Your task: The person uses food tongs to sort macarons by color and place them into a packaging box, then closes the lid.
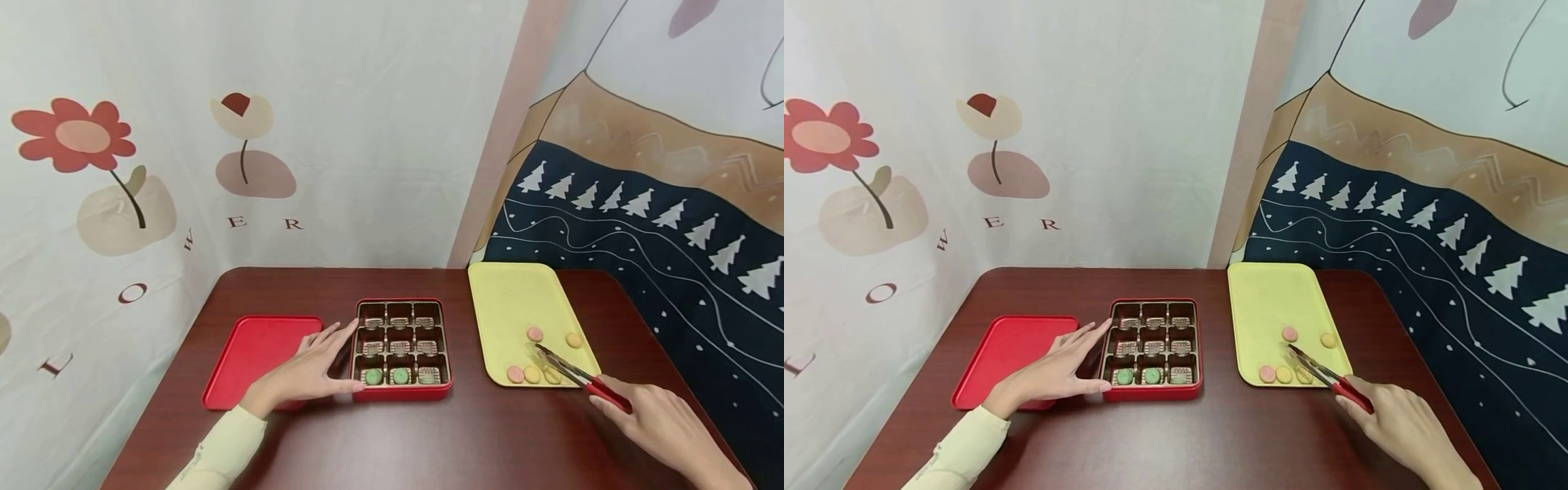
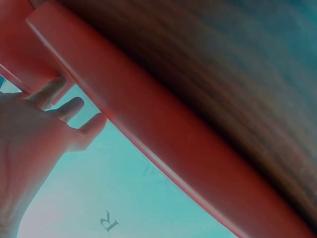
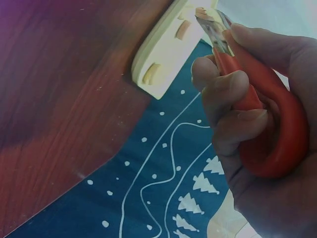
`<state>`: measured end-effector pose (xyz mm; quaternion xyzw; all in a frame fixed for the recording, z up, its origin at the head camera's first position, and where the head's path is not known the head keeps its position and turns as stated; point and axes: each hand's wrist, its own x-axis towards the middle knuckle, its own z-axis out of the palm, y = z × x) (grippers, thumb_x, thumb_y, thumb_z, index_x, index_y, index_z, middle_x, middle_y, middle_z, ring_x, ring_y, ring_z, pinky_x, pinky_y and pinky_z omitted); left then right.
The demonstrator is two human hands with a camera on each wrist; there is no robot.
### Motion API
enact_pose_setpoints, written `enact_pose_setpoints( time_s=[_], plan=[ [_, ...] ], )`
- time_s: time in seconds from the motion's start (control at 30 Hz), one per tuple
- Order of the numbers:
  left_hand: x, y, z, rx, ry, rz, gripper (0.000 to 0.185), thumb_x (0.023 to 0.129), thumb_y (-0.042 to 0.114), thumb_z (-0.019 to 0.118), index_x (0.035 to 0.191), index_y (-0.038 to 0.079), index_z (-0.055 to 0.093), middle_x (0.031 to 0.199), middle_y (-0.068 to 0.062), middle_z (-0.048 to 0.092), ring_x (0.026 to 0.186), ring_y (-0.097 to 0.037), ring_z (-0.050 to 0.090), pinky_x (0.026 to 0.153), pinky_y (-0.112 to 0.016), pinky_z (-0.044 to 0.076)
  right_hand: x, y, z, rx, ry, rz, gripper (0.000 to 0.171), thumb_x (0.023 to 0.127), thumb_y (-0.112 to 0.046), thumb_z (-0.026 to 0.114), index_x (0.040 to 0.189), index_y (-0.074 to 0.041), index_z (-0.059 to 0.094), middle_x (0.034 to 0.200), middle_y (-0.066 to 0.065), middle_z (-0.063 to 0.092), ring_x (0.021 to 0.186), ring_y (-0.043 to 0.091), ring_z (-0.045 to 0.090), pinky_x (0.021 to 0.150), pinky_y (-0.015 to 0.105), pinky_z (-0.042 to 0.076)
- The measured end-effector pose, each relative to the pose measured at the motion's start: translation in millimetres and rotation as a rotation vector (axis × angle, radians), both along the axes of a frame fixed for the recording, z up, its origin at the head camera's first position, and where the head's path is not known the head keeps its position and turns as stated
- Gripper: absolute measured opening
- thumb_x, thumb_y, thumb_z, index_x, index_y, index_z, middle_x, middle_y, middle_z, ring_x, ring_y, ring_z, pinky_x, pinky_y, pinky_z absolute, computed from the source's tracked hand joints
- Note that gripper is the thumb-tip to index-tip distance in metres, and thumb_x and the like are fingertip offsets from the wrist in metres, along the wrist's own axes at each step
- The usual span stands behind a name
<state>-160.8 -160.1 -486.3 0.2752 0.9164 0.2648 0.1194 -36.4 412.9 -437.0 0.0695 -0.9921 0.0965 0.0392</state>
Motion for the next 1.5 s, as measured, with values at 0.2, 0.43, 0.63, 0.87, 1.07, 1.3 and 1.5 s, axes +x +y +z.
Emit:
enact_pose_setpoints(
  time_s=[0.2, 0.43, 0.63, 0.87, 1.07, 1.3, 1.5],
  plan=[
    [-0.2, 0.3, -0.6, 0.002, 0.0, -0.005, 0.119, 0.089, 0.084, 0.068, 0.178, 0.026, 0.014, 0.177, -0.005, 0.031, 0.165, -0.037, 0.016, 0.125, -0.074, 0.009, -7.5, -9.1, 1.8, -0.023, 0.106, 0.05, 0.031, 0.091, -0.029, 0.091, 0.117, -0.014, 0.084, 0.065, -0.013, 0.042, 0.058, 0.007, 0.037, 0.053, 0.03, 0.03],
    [0.4, 0.6, 0.8, 0.006, 0.005, -0.005, 0.12, 0.089, 0.083, 0.069, 0.178, 0.024, 0.014, 0.177, -0.007, 0.031, 0.165, -0.038, 0.016, 0.125, -0.074, 0.009, -22.8, -29.3, 10.8, -0.058, 0.132, 0.092, 0.039, 0.091, -0.028, 0.091, 0.124, -0.01, 0.083, 0.062, -0.015, 0.038, 0.055, 0.006, 0.034, 0.051, 0.028, 0.03],
    [0.1, 0.2, -0.8, 0.0, 0.006, -0.006, 0.12, 0.089, 0.083, 0.068, 0.178, 0.026, 0.013, 0.176, -0.009, 0.031, 0.165, -0.038, 0.016, 0.125, -0.073, 0.009, -35.8, -47.3, 15.2, -0.079, 0.169, 0.162, 0.036, 0.09, -0.026, 0.092, 0.122, -0.012, 0.083, 0.062, -0.017, 0.038, 0.056, 0.004, 0.035, 0.052, 0.028, 0.031],
    [0.0, 0.0, -0.9, 0.005, 0.012, -0.005, 0.12, 0.089, 0.084, 0.069, 0.178, 0.025, 0.013, 0.176, -0.007, 0.031, 0.165, -0.038, 0.017, 0.125, -0.072, 0.01, -44.9, -65.9, 19.3, -0.097, 0.202, 0.214, 0.048, 0.089, -0.027, 0.092, 0.134, -0.015, 0.081, 0.061, -0.019, 0.032, 0.054, 0.003, 0.03, 0.051, 0.027, 0.029],
    [0.1, -0.5, 0.0, 0.003, 0.013, -0.009, 0.12, 0.088, 0.084, 0.068, 0.178, 0.026, 0.013, 0.177, -0.006, 0.031, 0.165, -0.037, 0.017, 0.125, -0.073, 0.01, -51.1, -84.8, 25.5, -0.14, 0.164, 0.242, 0.029, 0.091, -0.028, 0.091, 0.117, -0.019, 0.085, 0.058, -0.021, 0.036, 0.06, 0.005, 0.038, 0.051, 0.028, 0.032],
    [0.4, -0.6, 0.1, 0.004, 0.016, -0.006, 0.12, 0.089, 0.084, 0.068, 0.178, 0.025, 0.013, 0.177, -0.006, 0.03, 0.165, -0.037, 0.017, 0.125, -0.073, 0.01, -60.9, -110.6, 33.0, -0.155, 0.164, 0.332, 0.019, 0.093, -0.028, 0.09, 0.109, -0.025, 0.08, 0.068, -0.022, 0.044, 0.057, 0.0, 0.04, 0.05, 0.025, 0.036],
    [0.1, 0.2, -0.1, 0.005, 0.011, -0.002, 0.12, 0.089, 0.084, 0.068, 0.178, 0.026, 0.013, 0.177, -0.005, 0.029, 0.165, -0.037, 0.016, 0.125, -0.073, 0.01, -65.5, -125.9, 31.6, -0.153, 0.109, 0.325, 0.034, 0.093, -0.026, 0.09, 0.124, -0.017, 0.083, 0.069, -0.021, 0.055, 0.067, 0.007, 0.04, 0.047, 0.025, 0.035]
  ],
)
